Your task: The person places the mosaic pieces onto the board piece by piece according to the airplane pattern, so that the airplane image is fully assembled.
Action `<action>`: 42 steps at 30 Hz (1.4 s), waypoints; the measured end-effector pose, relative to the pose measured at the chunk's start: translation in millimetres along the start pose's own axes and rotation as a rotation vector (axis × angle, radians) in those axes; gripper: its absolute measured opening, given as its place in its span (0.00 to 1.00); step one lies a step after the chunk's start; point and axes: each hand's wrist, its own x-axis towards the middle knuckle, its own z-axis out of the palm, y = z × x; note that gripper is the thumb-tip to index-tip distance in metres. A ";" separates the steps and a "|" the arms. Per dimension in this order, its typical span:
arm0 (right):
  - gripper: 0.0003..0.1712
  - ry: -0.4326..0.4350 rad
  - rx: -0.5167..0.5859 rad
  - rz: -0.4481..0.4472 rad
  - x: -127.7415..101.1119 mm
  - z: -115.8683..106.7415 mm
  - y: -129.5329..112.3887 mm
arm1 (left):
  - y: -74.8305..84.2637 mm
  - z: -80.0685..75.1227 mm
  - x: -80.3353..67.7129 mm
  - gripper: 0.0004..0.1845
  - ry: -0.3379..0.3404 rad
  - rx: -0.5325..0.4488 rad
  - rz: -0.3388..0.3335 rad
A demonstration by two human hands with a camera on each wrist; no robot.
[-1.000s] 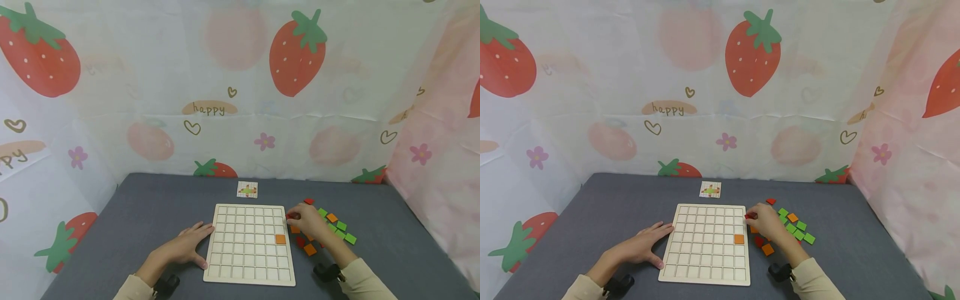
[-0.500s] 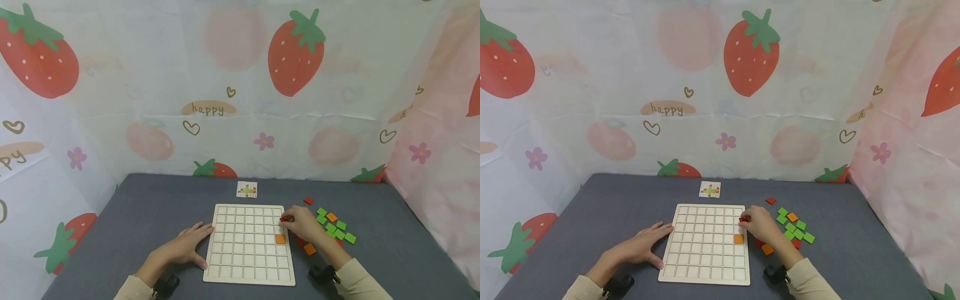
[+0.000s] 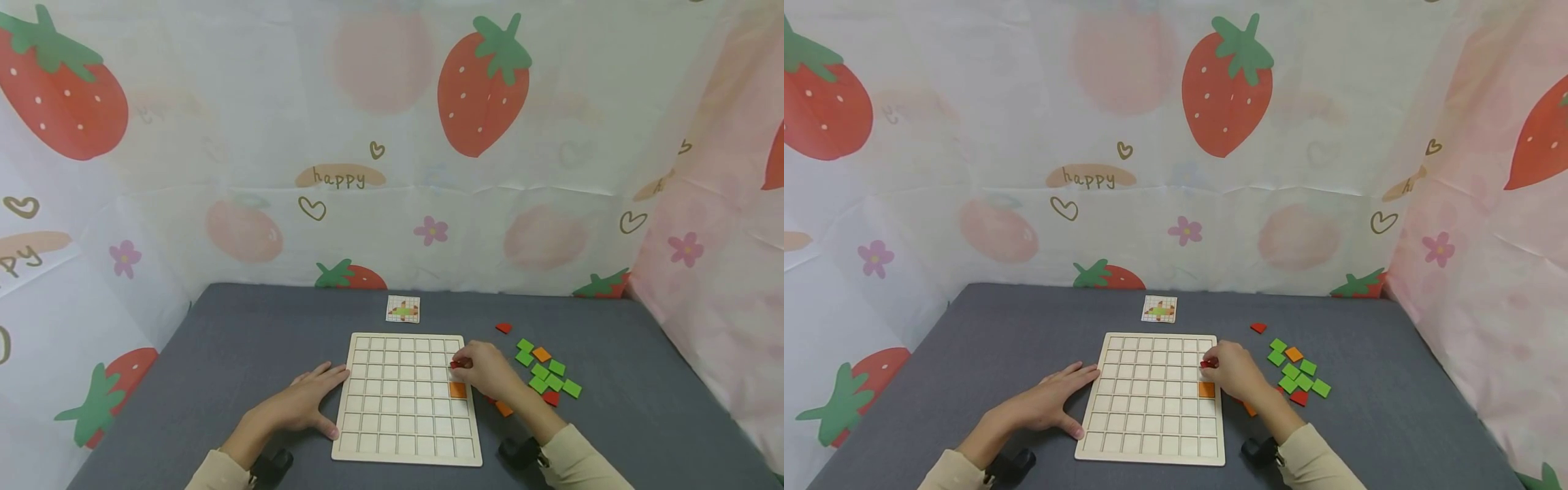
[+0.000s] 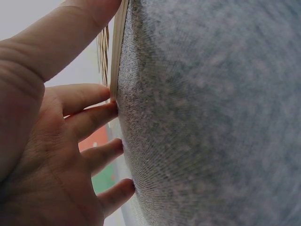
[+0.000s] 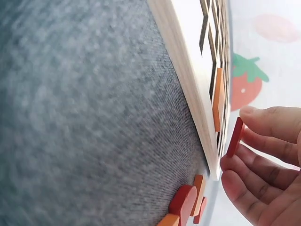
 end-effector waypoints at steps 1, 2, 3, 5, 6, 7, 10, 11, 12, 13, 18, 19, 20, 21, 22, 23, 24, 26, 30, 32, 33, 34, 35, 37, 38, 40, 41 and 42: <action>0.09 0.000 -0.005 -0.005 -0.2 0.6 -0.2 | 0.0 0.0 0.2 0.56 0.000 0.003 0.001; 0.09 -0.001 -0.005 -0.006 -0.1 1.3 -0.2 | 0.0 0.1 0.3 0.56 0.000 0.005 0.001; 0.08 -0.001 -0.006 -0.011 -0.1 2.0 0.0 | 0.0 0.2 0.6 0.56 -0.002 0.007 0.001; 0.08 -0.002 -0.007 -0.017 -0.1 3.0 0.0 | 0.4 0.2 0.9 0.56 -0.003 0.008 0.002; 0.08 -0.004 -0.007 -0.017 -0.1 3.5 0.0 | 0.5 0.1 1.0 0.56 -0.004 0.010 0.005; 0.08 -0.006 -0.010 -0.016 -0.2 3.7 -0.3 | 0.4 0.1 1.1 0.56 -0.004 0.010 0.008; 0.08 -0.010 -0.022 -0.011 0.0 4.4 -1.3 | 0.5 0.0 0.9 0.56 -0.001 0.004 0.013; 0.08 -0.011 -0.026 -0.010 0.0 4.5 -1.7 | 0.5 0.0 0.8 0.56 -0.002 0.003 0.015; 0.08 -0.012 -0.030 -0.009 0.0 4.7 -2.1 | 0.3 0.1 0.7 0.56 -0.002 0.004 0.017; 0.08 -0.010 -0.035 -0.010 -0.1 4.9 -2.6 | 0.4 0.1 0.6 0.56 -0.002 0.002 0.017; 0.07 0.017 -0.073 -0.018 0.4 6.9 -4.6 | 0.4 0.4 0.7 0.56 -0.003 0.002 0.016; 0.07 0.022 -0.081 -0.020 0.6 7.3 -5.0 | 0.5 0.4 0.8 0.56 -0.003 0.001 0.012; 0.07 0.028 -0.088 -0.020 0.9 7.6 -5.4 | 0.4 0.5 1.0 0.57 -0.003 0.001 0.010; 0.07 0.031 -0.097 -0.022 1.2 8.0 -5.7 | 0.5 0.4 1.1 0.57 -0.003 0.001 0.007; 0.07 0.031 -0.103 -0.022 1.4 8.0 -6.1 | 0.5 0.4 1.1 0.57 -0.004 0.002 0.007; 0.07 0.030 -0.106 -0.021 1.6 8.1 -6.5 | 0.2 0.4 1.4 0.57 -0.005 0.002 0.004; 0.07 0.028 -0.109 -0.019 1.9 8.3 -6.7 | 0.2 0.5 1.7 0.57 -0.006 0.003 0.001; 0.08 0.024 -0.119 -0.017 2.0 8.3 -7.1 | -0.2 0.6 2.1 0.57 -0.008 0.006 -0.003; 0.07 0.016 -0.134 -0.025 2.1 8.0 -7.8 | -0.2 0.2 1.7 0.57 -0.006 0.005 -0.011; 0.07 0.015 -0.136 -0.034 1.8 7.7 -8.3 | -0.3 -0.1 1.5 0.56 -0.006 0.001 -0.012; 0.07 0.014 -0.137 -0.037 1.7 7.6 -8.4 | 0.1 -0.2 1.5 0.56 -0.006 0.000 -0.012; 0.06 0.012 -0.138 -0.040 1.4 7.5 -8.7 | 0.3 -0.2 1.4 0.56 -0.006 -0.001 -0.011; 0.06 0.010 -0.137 -0.041 1.2 7.6 -8.7 | 0.7 -0.3 1.5 0.56 -0.008 -0.003 -0.011; 0.05 0.005 -0.139 -0.047 0.9 7.6 -8.8 | 1.4 -0.4 1.5 0.56 -0.011 0.000 -0.009; 0.05 0.003 -0.140 -0.048 0.8 7.6 -8.8 | 1.7 -0.3 1.6 0.57 -0.012 0.001 -0.009; 0.05 0.001 -0.139 -0.054 0.4 8.0 -8.6 | 1.9 -0.2 1.6 0.57 -0.012 0.002 -0.013; 0.05 0.000 -0.138 -0.055 0.5 8.2 -8.6 | 1.8 -0.2 1.9 0.57 -0.012 0.004 -0.015; 0.05 0.001 -0.137 -0.056 0.6 8.5 -8.5 | 1.6 -0.1 2.0 0.57 -0.011 0.009 -0.014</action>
